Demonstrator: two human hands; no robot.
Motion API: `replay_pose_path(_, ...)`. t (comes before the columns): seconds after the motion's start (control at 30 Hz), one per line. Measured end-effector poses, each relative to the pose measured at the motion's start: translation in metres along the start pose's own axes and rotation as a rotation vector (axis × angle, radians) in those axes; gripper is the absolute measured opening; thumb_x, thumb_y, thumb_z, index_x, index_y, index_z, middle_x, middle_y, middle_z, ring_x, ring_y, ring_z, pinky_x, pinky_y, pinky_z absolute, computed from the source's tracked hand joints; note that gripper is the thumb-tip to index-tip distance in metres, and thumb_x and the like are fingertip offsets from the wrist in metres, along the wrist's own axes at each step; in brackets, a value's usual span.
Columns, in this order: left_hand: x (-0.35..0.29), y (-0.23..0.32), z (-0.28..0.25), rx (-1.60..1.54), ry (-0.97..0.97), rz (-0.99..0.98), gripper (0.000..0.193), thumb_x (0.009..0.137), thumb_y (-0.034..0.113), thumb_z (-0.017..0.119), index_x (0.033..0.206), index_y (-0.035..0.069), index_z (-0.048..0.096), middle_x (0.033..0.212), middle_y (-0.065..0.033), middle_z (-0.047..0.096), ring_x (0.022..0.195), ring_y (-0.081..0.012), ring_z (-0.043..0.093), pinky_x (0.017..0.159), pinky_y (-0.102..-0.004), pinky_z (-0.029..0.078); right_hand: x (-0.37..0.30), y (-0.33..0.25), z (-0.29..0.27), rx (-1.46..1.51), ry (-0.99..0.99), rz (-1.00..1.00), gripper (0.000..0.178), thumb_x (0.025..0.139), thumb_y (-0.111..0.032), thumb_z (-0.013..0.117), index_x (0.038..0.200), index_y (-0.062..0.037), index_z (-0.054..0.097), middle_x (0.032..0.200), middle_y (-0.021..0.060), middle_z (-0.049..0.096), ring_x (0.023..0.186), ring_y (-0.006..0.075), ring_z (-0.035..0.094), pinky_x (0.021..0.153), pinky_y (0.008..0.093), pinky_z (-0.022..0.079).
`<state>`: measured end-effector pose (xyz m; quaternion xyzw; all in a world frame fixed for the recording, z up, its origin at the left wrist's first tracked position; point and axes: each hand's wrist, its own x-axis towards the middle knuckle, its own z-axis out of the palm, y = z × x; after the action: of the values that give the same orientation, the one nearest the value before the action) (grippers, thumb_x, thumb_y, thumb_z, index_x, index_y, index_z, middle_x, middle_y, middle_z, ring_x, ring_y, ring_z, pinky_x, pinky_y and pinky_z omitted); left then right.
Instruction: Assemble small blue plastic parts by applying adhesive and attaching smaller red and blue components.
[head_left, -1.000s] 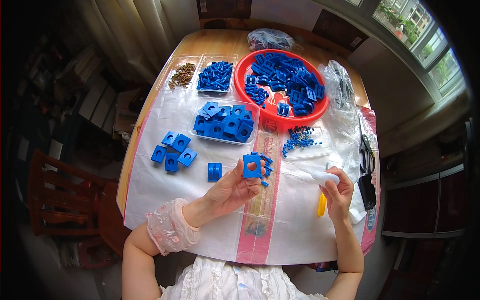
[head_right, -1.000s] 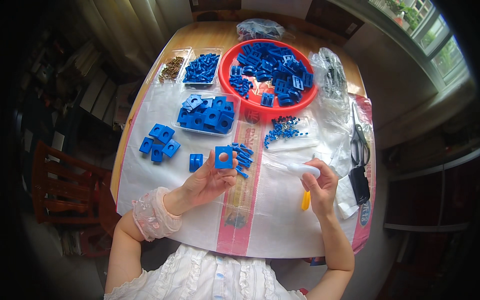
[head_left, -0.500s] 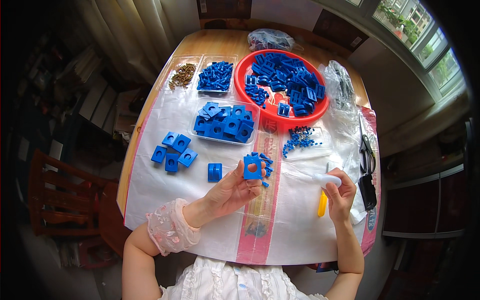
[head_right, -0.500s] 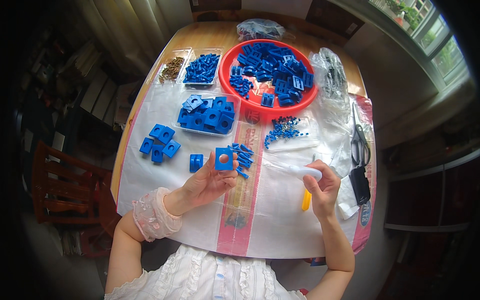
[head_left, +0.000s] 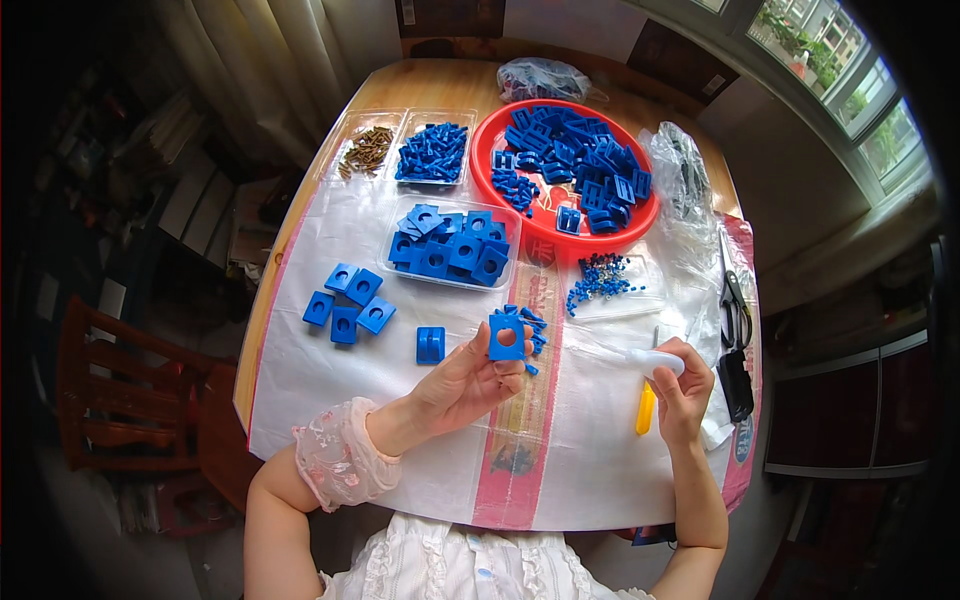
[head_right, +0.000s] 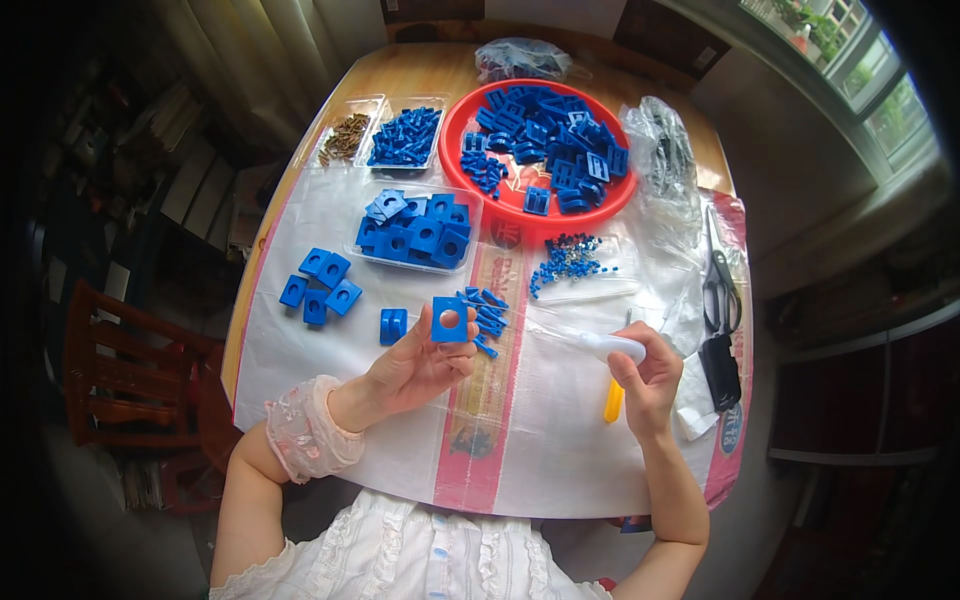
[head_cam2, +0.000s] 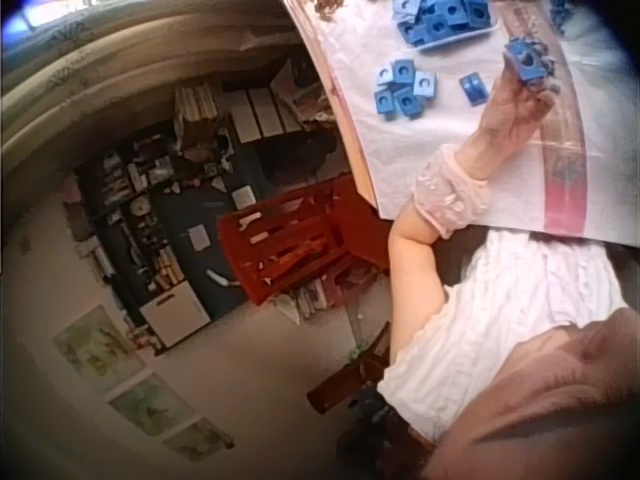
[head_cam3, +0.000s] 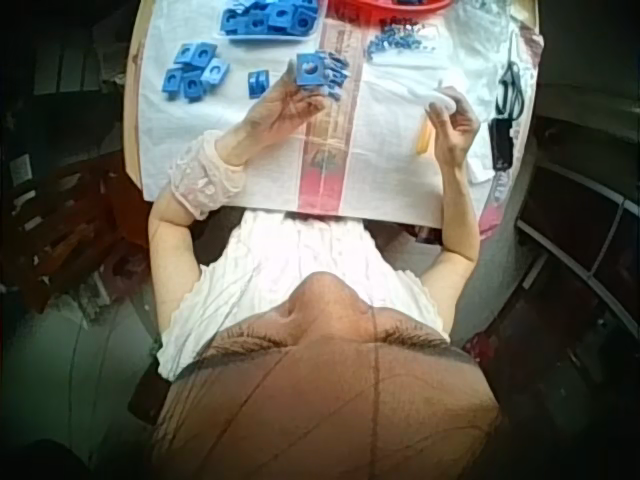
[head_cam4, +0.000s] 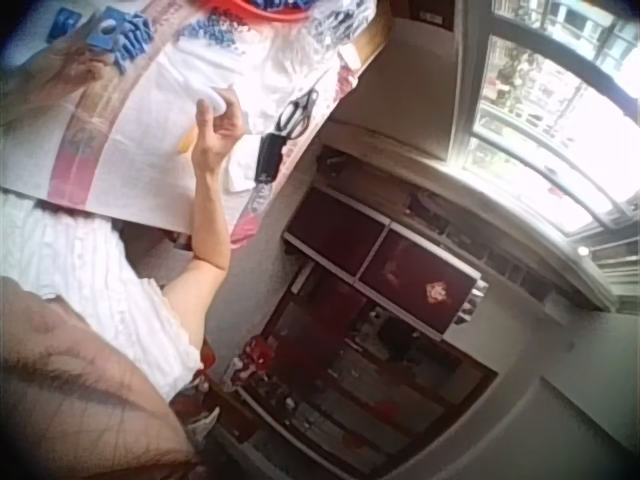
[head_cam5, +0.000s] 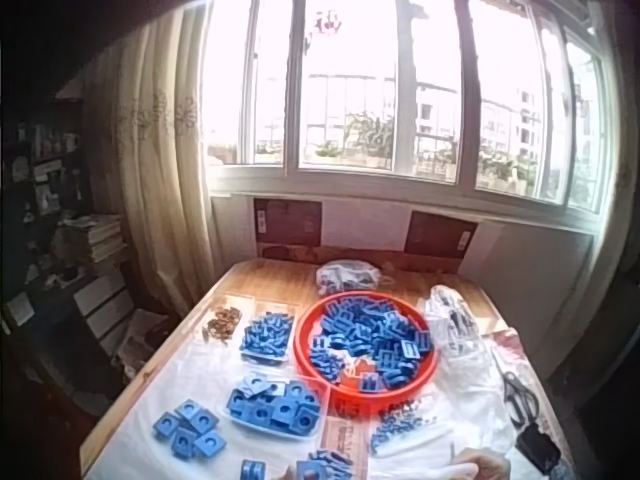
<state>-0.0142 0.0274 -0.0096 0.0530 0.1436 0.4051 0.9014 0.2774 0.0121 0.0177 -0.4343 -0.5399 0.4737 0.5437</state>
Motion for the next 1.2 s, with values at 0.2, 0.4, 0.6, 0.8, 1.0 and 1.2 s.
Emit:
replay_pose_path(0.2, 0.0017, -0.0005, -0.0059, -0.009, -0.064, -0.008, 0.052, 0.087, 0.042, 0.061, 0.121, 0.005, 0.049, 0.105, -0.0013, 0.057, 0.08, -0.0058, 0.049, 0.074, -0.0227, 0.047, 0.0, -0.0005, 0.0007, 0.005, -0.002, -0.001, 0.015, 0.086, -0.01, 0.067, 0.092, 0.0015, 0.061, 0.08, 0.0004, 0.053, 0.065, 0.0044, 0.044, 0.054, 0.018, 0.03)
replay_pose_path(0.4, 0.0019, -0.0002, -0.0054, -0.028, -0.07, -0.021, 0.049, 0.087, 0.042, 0.061, 0.119, 0.006, 0.05, 0.102, 0.0, 0.055, 0.079, -0.0055, 0.049, 0.074, -0.0225, 0.047, 0.0, -0.0005, -0.0002, -0.011, 0.004, -0.003, 0.016, 0.086, -0.012, 0.068, 0.092, 0.0015, 0.061, 0.079, 0.0003, 0.053, 0.065, 0.0044, 0.044, 0.054, 0.0181, 0.03)
replay_pose_path(0.6, 0.0006, 0.0007, 0.0008, 0.0, -0.04, -0.014, 0.047, 0.087, 0.042, 0.061, 0.117, 0.007, 0.051, 0.101, 0.0005, 0.055, 0.078, -0.0057, 0.048, 0.074, -0.0225, 0.047, 0.0001, -0.001, -0.0002, -0.02, 0.006, -0.005, 0.017, 0.086, -0.013, 0.068, 0.091, 0.0015, 0.061, 0.079, 0.0004, 0.053, 0.065, 0.0045, 0.044, 0.054, 0.0182, 0.03)
replay_pose_path(0.8, 0.0007, -0.0007, -0.0032, -0.022, -0.048, -0.011, 0.047, 0.087, 0.042, 0.06, 0.117, 0.007, 0.051, 0.103, 0.0003, 0.054, 0.079, -0.0058, 0.047, 0.074, -0.0224, 0.047, 0.0002, -0.0016, 0.0003, -0.023, 0.005, -0.002, 0.018, 0.085, -0.014, 0.068, 0.091, 0.0014, 0.061, 0.079, 0.0004, 0.054, 0.066, 0.0045, 0.044, 0.055, 0.0182, 0.03)
replay_pose_path(1.0, 0.0004, -0.0009, -0.0011, -0.017, -0.029, -0.011, 0.051, 0.087, 0.042, 0.061, 0.12, 0.006, 0.05, 0.105, -0.0011, 0.054, 0.08, -0.0056, 0.048, 0.074, -0.0224, 0.047, 0.0001, -0.001, 0.0002, -0.035, 0.007, -0.013, 0.019, 0.085, -0.015, 0.068, 0.091, 0.0017, 0.061, 0.079, 0.0008, 0.054, 0.066, 0.0051, 0.044, 0.056, 0.0186, 0.031)
replay_pose_path(1.2, -0.0006, -0.0005, 0.0018, 0.01, 0.006, -0.01, 0.054, 0.086, 0.044, 0.062, 0.122, 0.005, 0.049, 0.106, -0.0033, 0.055, 0.081, -0.006, 0.05, 0.074, -0.0224, 0.047, -0.0003, -0.0031, 0.0004, -0.042, 0.005, 0.001, 0.018, 0.085, -0.015, 0.069, 0.09, 0.0014, 0.061, 0.079, 0.0013, 0.054, 0.071, 0.0064, 0.046, 0.062, 0.0199, 0.034)
